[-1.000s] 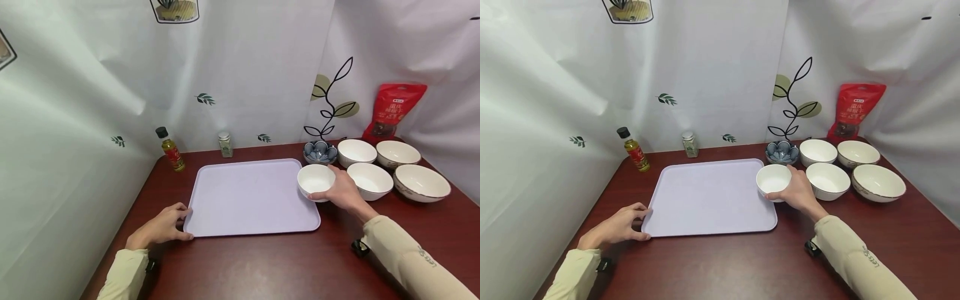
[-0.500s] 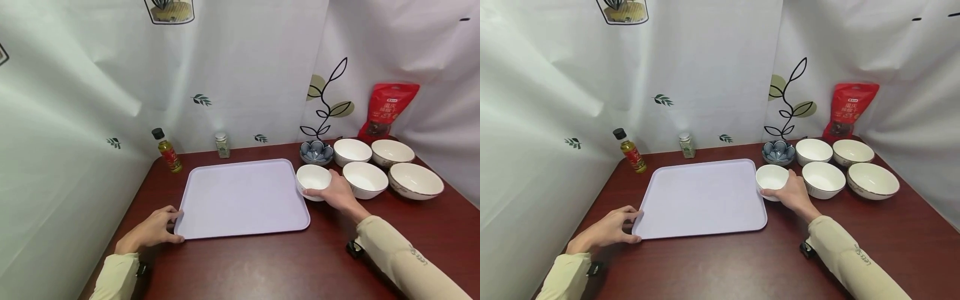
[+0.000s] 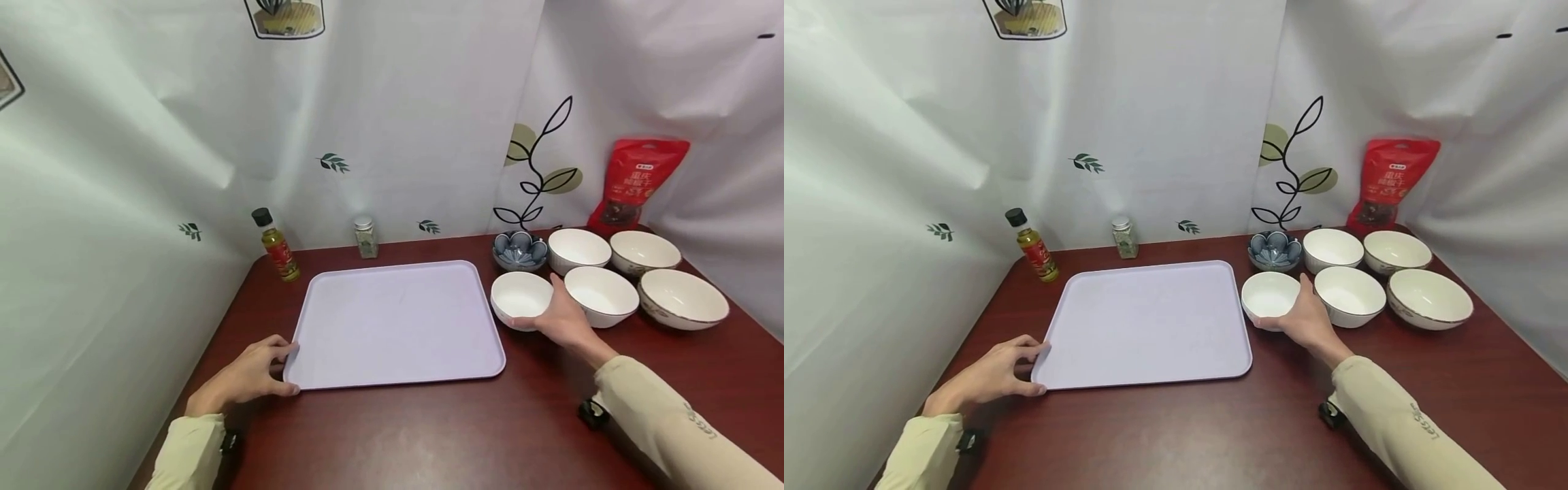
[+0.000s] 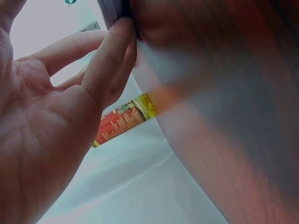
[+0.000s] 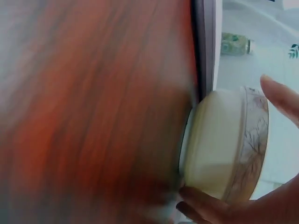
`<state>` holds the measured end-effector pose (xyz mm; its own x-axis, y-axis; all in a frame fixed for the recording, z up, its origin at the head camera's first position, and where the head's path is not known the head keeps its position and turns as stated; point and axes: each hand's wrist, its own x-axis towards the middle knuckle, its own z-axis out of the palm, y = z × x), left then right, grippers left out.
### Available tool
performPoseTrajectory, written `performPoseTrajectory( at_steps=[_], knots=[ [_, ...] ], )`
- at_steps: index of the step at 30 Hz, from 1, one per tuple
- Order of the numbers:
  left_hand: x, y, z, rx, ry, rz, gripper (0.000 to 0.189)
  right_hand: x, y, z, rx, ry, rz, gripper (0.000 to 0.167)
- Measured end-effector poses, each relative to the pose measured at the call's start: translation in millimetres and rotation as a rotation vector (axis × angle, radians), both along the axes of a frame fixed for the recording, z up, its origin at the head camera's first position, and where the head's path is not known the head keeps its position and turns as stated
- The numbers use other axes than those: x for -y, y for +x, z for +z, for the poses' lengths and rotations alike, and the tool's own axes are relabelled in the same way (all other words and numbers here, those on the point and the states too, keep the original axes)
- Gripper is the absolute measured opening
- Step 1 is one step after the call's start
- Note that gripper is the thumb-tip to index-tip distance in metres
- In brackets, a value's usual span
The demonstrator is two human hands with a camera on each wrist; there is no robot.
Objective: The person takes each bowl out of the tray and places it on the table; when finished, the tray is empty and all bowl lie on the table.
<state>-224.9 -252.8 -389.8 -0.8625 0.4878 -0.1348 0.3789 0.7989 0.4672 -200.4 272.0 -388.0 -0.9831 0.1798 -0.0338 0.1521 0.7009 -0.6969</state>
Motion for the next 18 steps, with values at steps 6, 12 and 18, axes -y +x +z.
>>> performPoseTrajectory(
  at_steps=[6, 12, 18],
  knots=[
    [1.2, -0.4, 0.2, 0.000, 0.004, 0.006, 0.091, -7.8, 6.5, -2.5, 0.004, 0.015, 0.039, 0.123],
    [0.1, -2.3, -1.8, -0.011, 0.016, -0.004, 0.091, -13.4, 9.3, -4.3, -0.025, 0.036, 0.042, 0.118],
    [-0.9, -2.1, -3.2, -0.003, 0.016, 0.004, 0.090, -18.8, 12.2, -2.2, -0.004, 0.084, 0.061, 0.114]
  ],
)
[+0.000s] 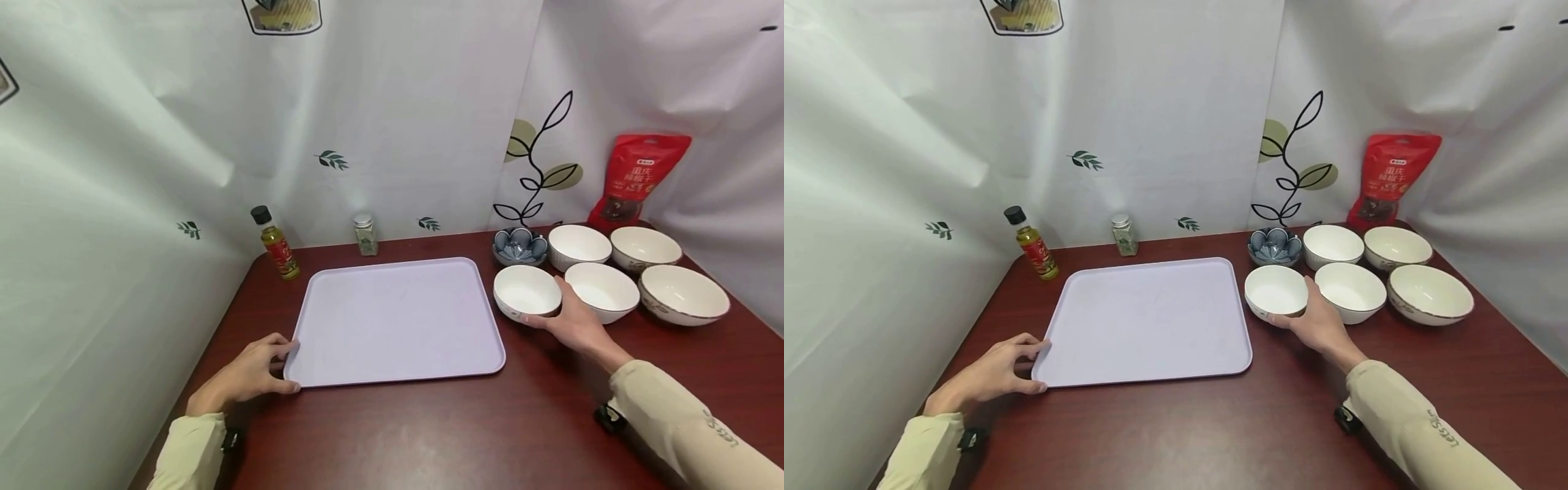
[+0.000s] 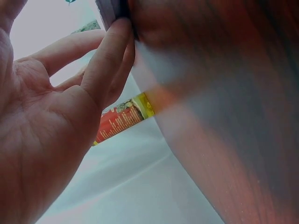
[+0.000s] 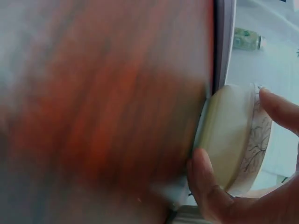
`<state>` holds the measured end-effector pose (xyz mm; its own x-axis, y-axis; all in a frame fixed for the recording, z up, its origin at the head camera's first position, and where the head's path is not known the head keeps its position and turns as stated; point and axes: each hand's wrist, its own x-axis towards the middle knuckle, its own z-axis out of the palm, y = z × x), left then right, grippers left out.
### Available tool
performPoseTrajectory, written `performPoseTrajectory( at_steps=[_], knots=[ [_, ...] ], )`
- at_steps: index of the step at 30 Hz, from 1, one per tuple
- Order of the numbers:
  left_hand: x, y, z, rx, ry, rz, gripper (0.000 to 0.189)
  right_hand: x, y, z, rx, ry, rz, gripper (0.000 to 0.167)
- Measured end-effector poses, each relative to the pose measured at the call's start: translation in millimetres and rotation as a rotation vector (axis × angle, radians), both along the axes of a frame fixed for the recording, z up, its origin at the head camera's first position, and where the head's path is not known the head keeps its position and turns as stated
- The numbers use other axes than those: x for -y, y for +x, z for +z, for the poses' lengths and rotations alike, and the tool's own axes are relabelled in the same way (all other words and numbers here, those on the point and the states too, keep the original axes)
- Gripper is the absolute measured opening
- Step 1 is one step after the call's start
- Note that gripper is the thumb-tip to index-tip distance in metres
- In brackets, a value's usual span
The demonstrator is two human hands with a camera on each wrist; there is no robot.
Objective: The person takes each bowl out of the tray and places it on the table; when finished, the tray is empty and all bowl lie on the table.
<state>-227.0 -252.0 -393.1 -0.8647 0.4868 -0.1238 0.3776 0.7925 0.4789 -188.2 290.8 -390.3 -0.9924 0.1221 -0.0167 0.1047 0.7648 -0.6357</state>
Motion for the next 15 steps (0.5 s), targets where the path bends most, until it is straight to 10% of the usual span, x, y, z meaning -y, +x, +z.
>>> performPoseTrajectory(
  at_steps=[15],
  knots=[
    [-1.0, 2.2, 6.0, -0.014, -0.044, -0.006, 0.089, -5.4, 6.5, 12.8, 0.037, -0.005, 0.094, 0.094]
  ],
)
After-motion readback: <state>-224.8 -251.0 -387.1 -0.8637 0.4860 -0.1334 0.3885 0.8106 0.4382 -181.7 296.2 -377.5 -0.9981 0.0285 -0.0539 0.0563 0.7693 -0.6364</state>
